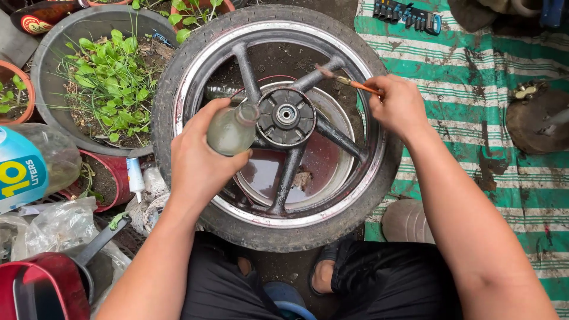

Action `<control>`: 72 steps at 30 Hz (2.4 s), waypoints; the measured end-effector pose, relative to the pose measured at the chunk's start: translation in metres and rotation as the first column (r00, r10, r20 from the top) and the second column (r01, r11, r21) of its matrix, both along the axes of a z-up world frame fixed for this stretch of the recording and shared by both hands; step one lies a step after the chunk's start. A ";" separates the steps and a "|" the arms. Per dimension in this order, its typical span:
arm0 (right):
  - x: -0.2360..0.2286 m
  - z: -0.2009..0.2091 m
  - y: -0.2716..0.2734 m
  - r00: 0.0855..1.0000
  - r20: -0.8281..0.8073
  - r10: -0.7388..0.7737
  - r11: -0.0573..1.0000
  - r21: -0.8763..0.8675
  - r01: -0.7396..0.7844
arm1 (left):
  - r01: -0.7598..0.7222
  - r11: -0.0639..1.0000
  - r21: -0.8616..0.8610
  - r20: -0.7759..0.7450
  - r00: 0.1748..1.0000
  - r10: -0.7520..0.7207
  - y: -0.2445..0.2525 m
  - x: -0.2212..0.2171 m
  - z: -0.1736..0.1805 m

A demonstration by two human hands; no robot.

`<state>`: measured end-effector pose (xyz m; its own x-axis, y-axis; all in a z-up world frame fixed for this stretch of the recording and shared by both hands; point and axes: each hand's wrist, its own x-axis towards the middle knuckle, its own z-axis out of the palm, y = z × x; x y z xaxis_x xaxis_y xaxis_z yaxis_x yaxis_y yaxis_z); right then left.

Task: The person is applying a cleaning solution to a motorcycle rim using a glass bottle and a paintbrush to scrub the surface.

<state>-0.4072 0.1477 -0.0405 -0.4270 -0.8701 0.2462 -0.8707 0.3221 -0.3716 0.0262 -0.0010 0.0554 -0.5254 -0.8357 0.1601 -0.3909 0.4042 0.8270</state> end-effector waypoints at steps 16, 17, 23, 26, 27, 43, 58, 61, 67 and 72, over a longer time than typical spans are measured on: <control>-0.018 0.004 -0.007 0.849 -0.471 0.237 0.971 0.093 -0.220 | 0.030 0.993 -0.117 0.042 0.999 -0.025 -0.003 0.012 0.010; -0.007 0.007 -0.009 0.885 -0.375 0.276 0.961 0.093 -0.260 | 0.024 0.992 -0.122 0.054 0.998 -0.017 -0.002 0.012 0.011; -0.030 -0.021 -0.008 0.904 -0.385 0.185 0.972 0.209 -0.110 | 0.044 0.993 -0.109 0.064 0.997 -0.037 0.002 0.012 0.015; -0.044 -0.012 0.014 0.864 -0.489 0.117 0.987 0.154 -0.047 | 0.054 0.992 -0.114 0.084 0.995 -0.045 0.003 0.012 0.018; -0.037 -0.009 0.016 0.866 -0.486 0.117 0.987 0.154 -0.047 | 0.056 0.992 -0.113 0.087 0.995 -0.046 0.003 0.012 0.018; -0.038 -0.017 0.007 0.877 -0.459 0.143 0.987 0.005 -0.158 | 0.026 0.991 -0.134 0.134 0.991 -0.008 0.008 0.015 0.022; 0.000 0.008 0.015 0.891 -0.451 -0.059 0.990 0.088 0.110 | 0.047 0.991 -0.126 0.059 0.997 -0.040 0.012 0.017 0.028; 0.028 0.017 0.005 0.924 -0.380 0.044 0.996 0.088 -0.011 | 0.053 0.989 -0.139 0.045 0.998 -0.047 0.012 0.018 0.027; 0.002 0.003 -0.019 0.946 -0.295 0.138 0.967 0.246 -0.064 | 0.052 0.987 -0.149 0.016 0.999 -0.051 0.014 0.021 0.029; -0.005 0.044 -0.024 0.907 -0.406 0.111 0.965 0.261 -0.001 | 0.063 0.987 -0.150 -0.014 0.998 -0.066 0.012 0.021 0.027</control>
<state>-0.4125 0.1240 0.0037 -0.2822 -0.9455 0.1624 -0.9467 0.3019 0.1123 0.0472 0.0111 0.0828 -0.5732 -0.7661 0.2908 -0.3444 0.5473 0.7628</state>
